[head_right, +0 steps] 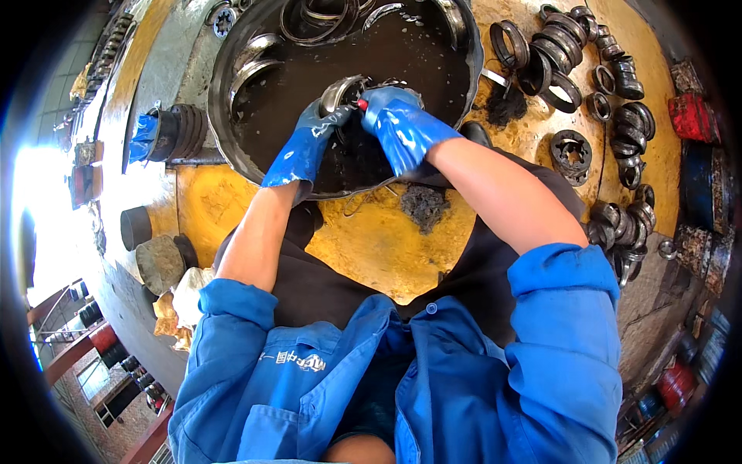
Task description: The person cleans various metal rings and mechanical components by dipping them into a basin of dark oil and scrubbing them with a brush.
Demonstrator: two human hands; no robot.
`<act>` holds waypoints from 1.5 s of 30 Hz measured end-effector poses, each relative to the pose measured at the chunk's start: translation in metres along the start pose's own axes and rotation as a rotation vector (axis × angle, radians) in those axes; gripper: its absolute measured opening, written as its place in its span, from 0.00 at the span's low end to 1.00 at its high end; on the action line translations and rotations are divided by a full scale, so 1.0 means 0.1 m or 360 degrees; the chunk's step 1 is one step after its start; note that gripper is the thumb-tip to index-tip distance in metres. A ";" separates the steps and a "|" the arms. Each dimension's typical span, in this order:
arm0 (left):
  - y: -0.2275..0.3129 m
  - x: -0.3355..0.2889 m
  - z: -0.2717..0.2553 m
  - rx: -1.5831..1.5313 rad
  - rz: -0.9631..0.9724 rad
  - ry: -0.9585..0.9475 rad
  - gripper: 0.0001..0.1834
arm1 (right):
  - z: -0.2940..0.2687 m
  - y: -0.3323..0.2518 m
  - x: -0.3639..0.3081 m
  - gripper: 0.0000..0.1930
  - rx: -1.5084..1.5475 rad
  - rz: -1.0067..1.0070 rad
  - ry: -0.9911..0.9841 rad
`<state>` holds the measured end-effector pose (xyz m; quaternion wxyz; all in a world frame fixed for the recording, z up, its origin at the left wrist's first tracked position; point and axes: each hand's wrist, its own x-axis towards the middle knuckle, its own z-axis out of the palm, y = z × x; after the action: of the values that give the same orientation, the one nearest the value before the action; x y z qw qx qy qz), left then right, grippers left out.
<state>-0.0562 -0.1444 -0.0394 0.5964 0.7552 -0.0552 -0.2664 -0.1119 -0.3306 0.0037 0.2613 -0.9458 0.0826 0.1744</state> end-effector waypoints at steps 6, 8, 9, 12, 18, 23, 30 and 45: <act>0.00 -0.02 -0.05 -0.0122 -0.0139 0.0042 0.29 | -0.05 0.02 0.23 0.18 0.0210 0.0232 -0.0166; 0.02 -0.08 -0.14 -0.0116 -0.0183 0.0045 0.28 | -0.23 -0.12 0.07 0.18 0.0380 0.0096 -0.0260; 0.02 -0.09 -0.16 -0.0012 -0.0029 0.0036 0.27 | -0.31 -0.11 -0.01 0.19 0.0551 -0.0009 -0.0340; 0.41 -0.15 0.00 0.0243 0.0138 -0.0108 0.24 | -0.08 0.33 0.12 0.19 0.0890 -0.0261 -0.0290; 0.52 -0.21 -0.26 0.0459 -0.0092 -0.0325 0.31 | -0.15 -0.09 -0.22 0.21 0.0479 -0.0243 -0.0359; 0.27 0.04 -0.15 0.0539 -0.0047 -0.0225 0.32 | 0.10 -0.07 -0.03 0.18 -0.0260 -0.0336 -0.0420; 0.01 0.19 -0.14 0.0326 0.0193 -0.0218 0.22 | -0.05 -0.43 -0.28 0.15 -0.0896 -0.0514 -0.0371; -0.13 -0.01 -0.02 0.0281 0.0080 0.0290 0.37 | 0.37 0.41 0.45 0.15 0.1005 0.0103 -0.0381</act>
<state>-0.0587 -0.1384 -0.0507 0.5366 0.8242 -0.0429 -0.1758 -0.0906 -0.3491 -0.0616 0.5434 -0.7879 0.1312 0.2583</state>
